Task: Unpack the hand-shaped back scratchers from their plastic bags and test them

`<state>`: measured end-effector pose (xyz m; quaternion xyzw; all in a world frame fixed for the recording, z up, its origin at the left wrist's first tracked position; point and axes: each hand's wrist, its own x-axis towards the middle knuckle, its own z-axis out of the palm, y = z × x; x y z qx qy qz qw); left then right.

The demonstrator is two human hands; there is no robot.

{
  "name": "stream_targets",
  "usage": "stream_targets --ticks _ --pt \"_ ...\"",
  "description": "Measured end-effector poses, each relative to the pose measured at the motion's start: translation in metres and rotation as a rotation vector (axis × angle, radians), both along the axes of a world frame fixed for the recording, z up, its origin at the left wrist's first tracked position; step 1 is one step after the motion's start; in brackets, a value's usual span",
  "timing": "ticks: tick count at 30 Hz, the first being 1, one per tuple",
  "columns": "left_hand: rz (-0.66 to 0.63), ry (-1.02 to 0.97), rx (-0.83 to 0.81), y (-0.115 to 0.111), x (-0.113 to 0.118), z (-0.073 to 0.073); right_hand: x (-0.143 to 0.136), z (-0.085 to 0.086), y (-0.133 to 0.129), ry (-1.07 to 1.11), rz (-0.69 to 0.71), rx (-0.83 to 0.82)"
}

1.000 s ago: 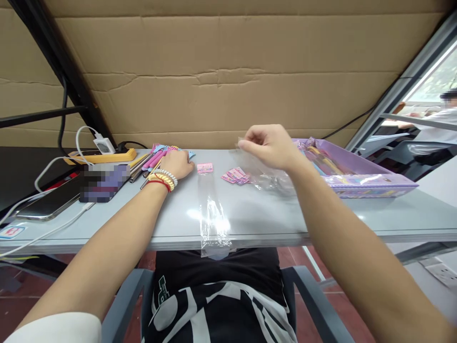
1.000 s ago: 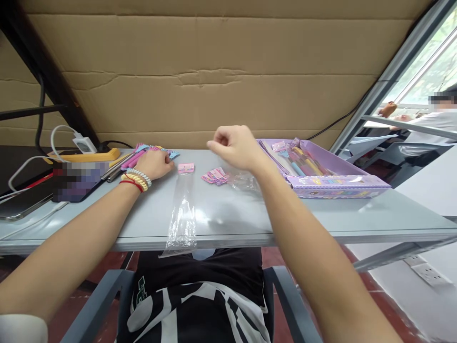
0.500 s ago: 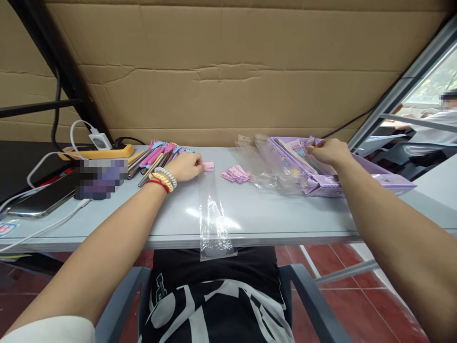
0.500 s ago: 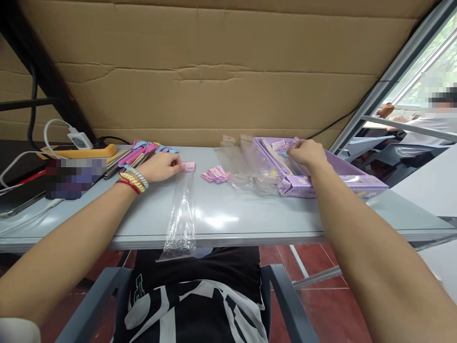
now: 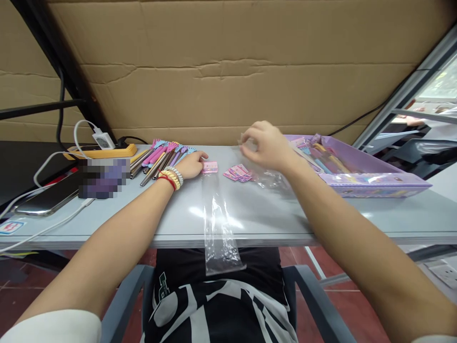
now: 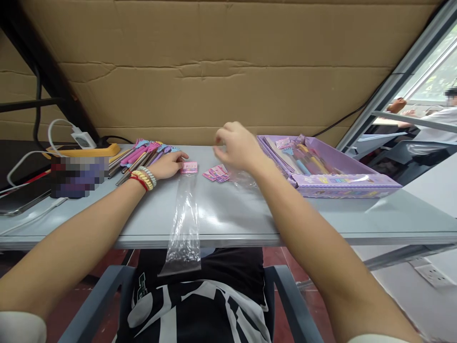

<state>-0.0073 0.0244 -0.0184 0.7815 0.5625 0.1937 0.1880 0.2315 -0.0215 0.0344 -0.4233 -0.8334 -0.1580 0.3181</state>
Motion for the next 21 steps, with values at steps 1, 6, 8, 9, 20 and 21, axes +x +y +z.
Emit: stream_targets --ticks 1,6,8,9,20,21 --pt "-0.017 -0.06 -0.02 -0.002 0.001 0.001 -0.009 -0.007 -0.001 -0.076 0.042 -0.012" --pt "-0.098 -0.431 -0.169 -0.017 0.01 0.011 -0.031 -0.033 -0.007 -0.275 0.134 -0.024" --pt "-0.122 -0.533 -0.207 -0.025 0.015 0.015 -0.033 -0.039 -0.01 -0.28 0.169 -0.011" --pt "-0.133 -0.559 -0.214 -0.029 0.016 0.017 -0.033 -0.041 -0.011 -0.277 0.182 -0.008" --pt "-0.162 -0.744 -0.29 -0.039 0.02 0.018 -0.034 -0.048 -0.019 -0.291 0.039 -0.131" --pt "-0.158 -0.763 -0.3 -0.038 0.02 0.018 -0.036 -0.048 -0.02 -0.296 -0.002 -0.135"
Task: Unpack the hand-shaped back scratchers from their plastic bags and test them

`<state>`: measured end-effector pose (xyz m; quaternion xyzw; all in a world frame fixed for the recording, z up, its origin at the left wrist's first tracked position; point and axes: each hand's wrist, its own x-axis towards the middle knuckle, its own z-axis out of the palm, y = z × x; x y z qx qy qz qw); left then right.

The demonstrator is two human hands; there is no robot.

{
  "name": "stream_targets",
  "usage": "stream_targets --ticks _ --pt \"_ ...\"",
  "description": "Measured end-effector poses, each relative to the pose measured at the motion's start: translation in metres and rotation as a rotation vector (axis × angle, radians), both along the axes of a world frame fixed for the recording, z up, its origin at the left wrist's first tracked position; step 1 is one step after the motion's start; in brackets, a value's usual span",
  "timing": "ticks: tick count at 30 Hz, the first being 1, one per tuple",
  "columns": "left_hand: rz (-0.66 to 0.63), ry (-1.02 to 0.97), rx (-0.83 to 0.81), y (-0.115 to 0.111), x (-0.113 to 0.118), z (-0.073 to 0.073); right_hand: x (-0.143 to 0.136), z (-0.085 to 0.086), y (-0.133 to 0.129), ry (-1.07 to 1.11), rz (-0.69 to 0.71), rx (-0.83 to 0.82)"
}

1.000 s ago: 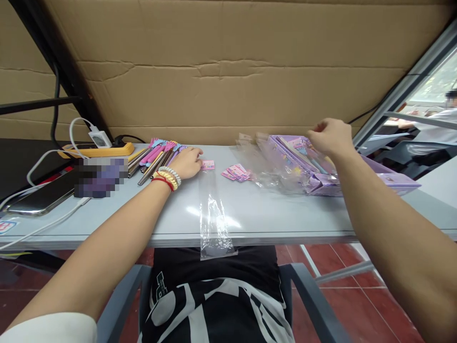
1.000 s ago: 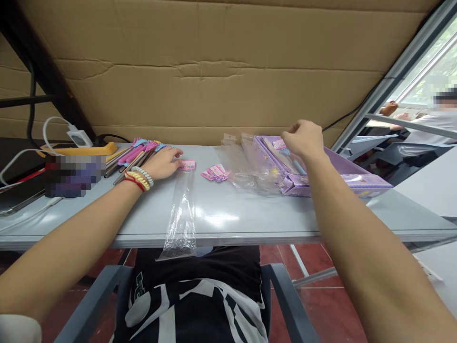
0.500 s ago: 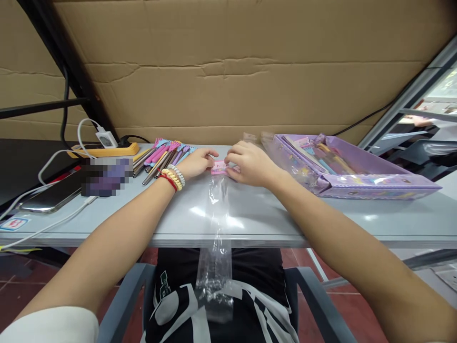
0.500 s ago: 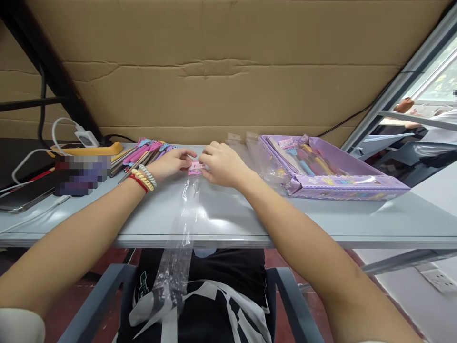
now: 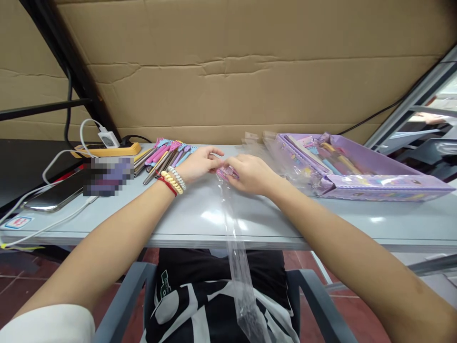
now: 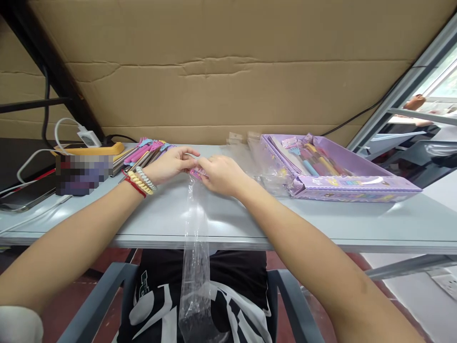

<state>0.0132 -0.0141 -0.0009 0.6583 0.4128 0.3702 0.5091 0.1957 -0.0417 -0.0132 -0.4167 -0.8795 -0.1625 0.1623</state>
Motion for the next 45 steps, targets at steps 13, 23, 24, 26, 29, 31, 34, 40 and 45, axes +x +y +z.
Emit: stream_targets --ticks 13,23,24,26,29,31,34,40,45 --pt "-0.075 0.031 -0.033 -0.009 0.004 0.004 -0.006 0.007 -0.006 0.159 -0.202 -0.095" --pt "-0.119 0.068 0.044 -0.008 0.0 0.005 0.006 0.0 0.005 0.366 0.042 0.036" --pt "-0.119 0.074 0.05 -0.008 0.0 0.006 0.008 -0.001 0.007 0.352 0.107 0.075" --pt "-0.114 0.085 0.049 -0.009 0.0 0.006 0.012 -0.002 0.011 0.318 0.216 0.126" --pt "-0.113 0.086 0.039 -0.009 0.0 0.007 0.016 -0.003 0.014 0.298 0.284 0.132" --pt "-0.123 0.086 0.049 -0.008 0.0 0.006 0.017 -0.002 0.014 0.296 0.299 0.121" --pt "-0.123 0.095 0.062 -0.005 -0.001 0.004 0.018 0.001 0.011 0.296 0.279 0.122" --pt "-0.135 0.121 0.181 0.001 -0.003 -0.002 0.017 0.004 0.006 0.363 0.163 0.08" --pt "-0.13 0.149 0.299 0.002 -0.003 -0.005 0.018 0.007 0.007 0.399 0.082 -0.038"
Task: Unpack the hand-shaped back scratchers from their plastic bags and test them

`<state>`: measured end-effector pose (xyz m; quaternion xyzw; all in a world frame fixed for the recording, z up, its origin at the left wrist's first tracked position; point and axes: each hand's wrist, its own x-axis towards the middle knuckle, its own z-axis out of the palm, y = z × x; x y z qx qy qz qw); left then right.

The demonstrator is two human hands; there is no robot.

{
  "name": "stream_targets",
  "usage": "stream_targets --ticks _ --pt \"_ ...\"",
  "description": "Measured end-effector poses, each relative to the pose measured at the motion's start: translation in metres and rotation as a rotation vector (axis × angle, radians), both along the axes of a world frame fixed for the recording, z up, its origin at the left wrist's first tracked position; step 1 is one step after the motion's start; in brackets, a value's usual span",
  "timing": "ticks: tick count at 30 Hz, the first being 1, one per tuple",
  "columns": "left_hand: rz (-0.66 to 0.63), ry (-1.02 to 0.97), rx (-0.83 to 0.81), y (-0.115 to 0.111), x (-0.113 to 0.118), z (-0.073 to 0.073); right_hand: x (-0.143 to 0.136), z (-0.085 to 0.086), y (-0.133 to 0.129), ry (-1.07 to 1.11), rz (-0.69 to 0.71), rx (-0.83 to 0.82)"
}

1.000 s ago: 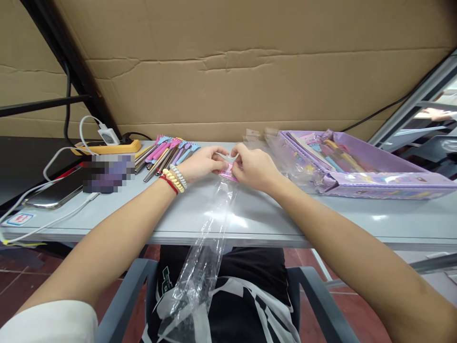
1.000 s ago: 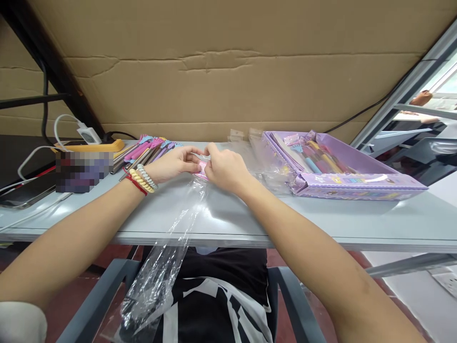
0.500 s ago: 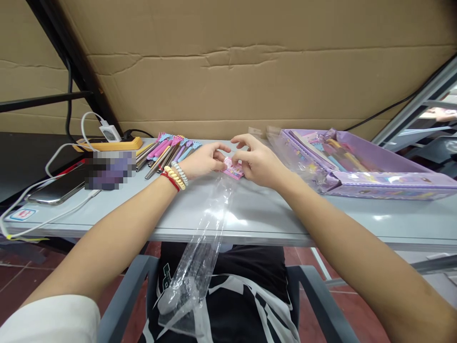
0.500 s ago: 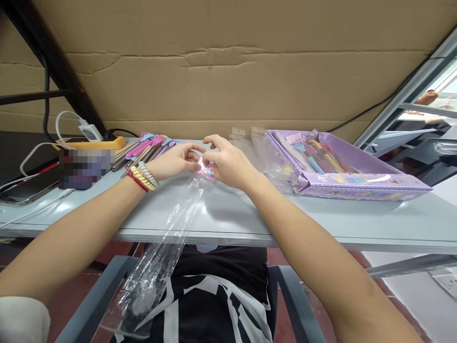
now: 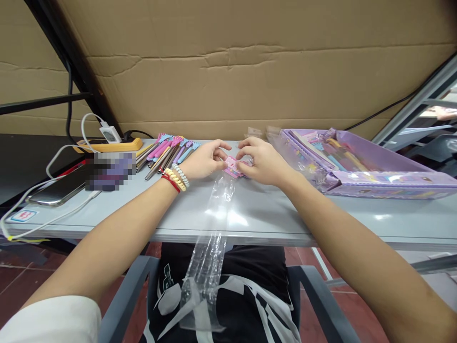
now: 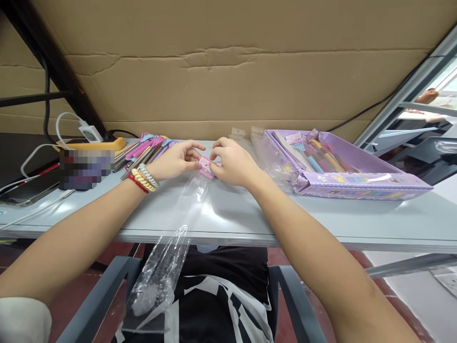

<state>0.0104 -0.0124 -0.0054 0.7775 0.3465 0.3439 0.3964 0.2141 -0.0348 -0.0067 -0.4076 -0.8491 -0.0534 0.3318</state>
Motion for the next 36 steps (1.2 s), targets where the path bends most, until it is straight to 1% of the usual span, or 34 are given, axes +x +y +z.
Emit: stream_targets --ticks 3,10,16,25,28,32,36 --pt "0.011 0.021 0.031 -0.002 0.001 0.001 0.001 0.0 0.002 0.001 -0.018 -0.034" --pt "0.031 0.066 0.151 -0.003 0.0 0.001 0.002 0.0 0.003 0.044 0.061 -0.008" --pt "0.026 0.073 0.213 -0.004 0.0 0.001 0.001 0.002 0.002 0.079 0.058 -0.074" --pt "0.002 0.068 0.238 -0.005 0.0 0.002 0.001 0.003 0.002 0.124 0.073 -0.125" --pt "0.017 0.099 0.253 -0.003 0.0 0.001 0.001 0.003 0.002 0.134 0.062 -0.11" --pt "0.05 0.161 0.249 -0.001 -0.001 -0.001 0.0 0.007 0.0 0.14 0.05 -0.143" --pt "0.034 0.208 0.21 -0.001 -0.002 0.0 -0.002 0.01 -0.002 0.151 0.023 -0.184"
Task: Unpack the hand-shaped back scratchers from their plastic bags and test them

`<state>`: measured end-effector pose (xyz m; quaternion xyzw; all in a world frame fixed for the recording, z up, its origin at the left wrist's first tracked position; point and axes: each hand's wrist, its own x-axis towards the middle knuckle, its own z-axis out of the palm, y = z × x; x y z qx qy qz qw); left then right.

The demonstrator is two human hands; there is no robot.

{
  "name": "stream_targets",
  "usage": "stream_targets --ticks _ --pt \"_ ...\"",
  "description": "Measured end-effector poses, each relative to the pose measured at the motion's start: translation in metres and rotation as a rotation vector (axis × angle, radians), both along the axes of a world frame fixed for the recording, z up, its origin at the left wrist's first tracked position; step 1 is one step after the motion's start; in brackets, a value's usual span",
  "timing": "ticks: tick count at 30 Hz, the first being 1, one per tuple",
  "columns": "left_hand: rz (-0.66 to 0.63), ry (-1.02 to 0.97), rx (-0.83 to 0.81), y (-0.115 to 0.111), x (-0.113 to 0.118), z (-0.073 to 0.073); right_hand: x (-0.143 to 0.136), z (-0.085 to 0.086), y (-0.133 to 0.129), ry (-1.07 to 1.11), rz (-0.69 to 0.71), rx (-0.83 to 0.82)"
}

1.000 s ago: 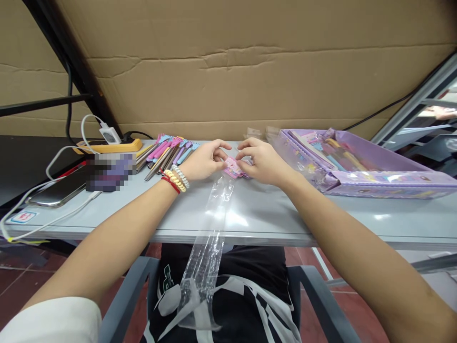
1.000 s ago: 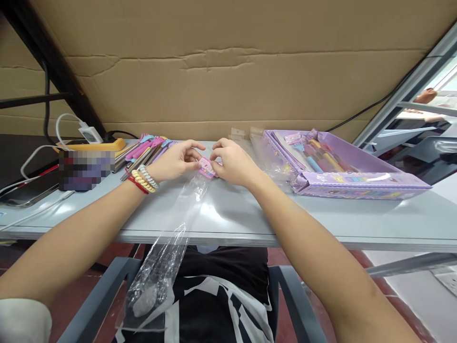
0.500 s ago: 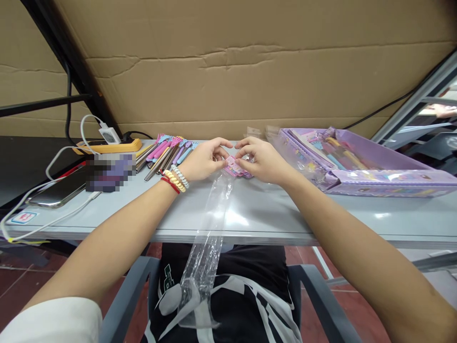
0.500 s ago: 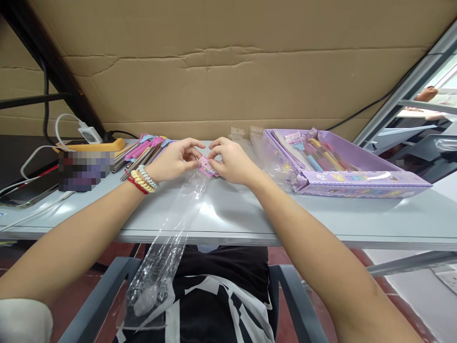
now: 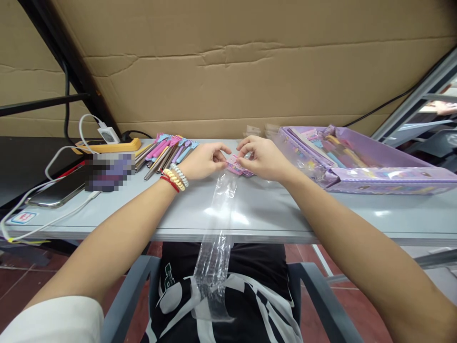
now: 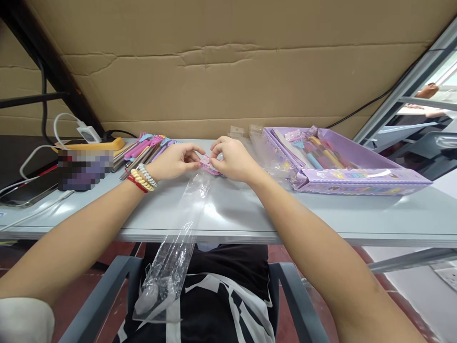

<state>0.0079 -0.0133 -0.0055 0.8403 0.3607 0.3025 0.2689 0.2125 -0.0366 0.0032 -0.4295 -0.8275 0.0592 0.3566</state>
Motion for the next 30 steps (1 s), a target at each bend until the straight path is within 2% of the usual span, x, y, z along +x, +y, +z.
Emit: stream_targets --ticks 6,12,17,21,26,30 --pt "-0.011 0.059 -0.008 -0.001 0.0 0.003 0.001 0.005 0.0 0.042 -0.069 -0.098" --pt "0.011 0.164 -0.032 0.002 -0.002 0.005 0.01 0.017 -0.004 0.167 -0.133 -0.183" --pt "0.038 0.183 -0.081 0.008 -0.008 0.006 0.019 0.018 0.0 0.25 -0.334 -0.063" --pt "-0.01 0.113 -0.158 0.009 -0.011 0.006 0.019 0.009 0.006 0.161 -0.416 -0.041" --pt "-0.076 0.086 -0.193 0.007 -0.01 0.005 0.016 -0.004 0.013 -0.059 -0.425 -0.066" --pt "-0.086 0.076 -0.193 0.006 -0.009 0.005 0.017 -0.005 0.013 -0.16 -0.463 0.026"
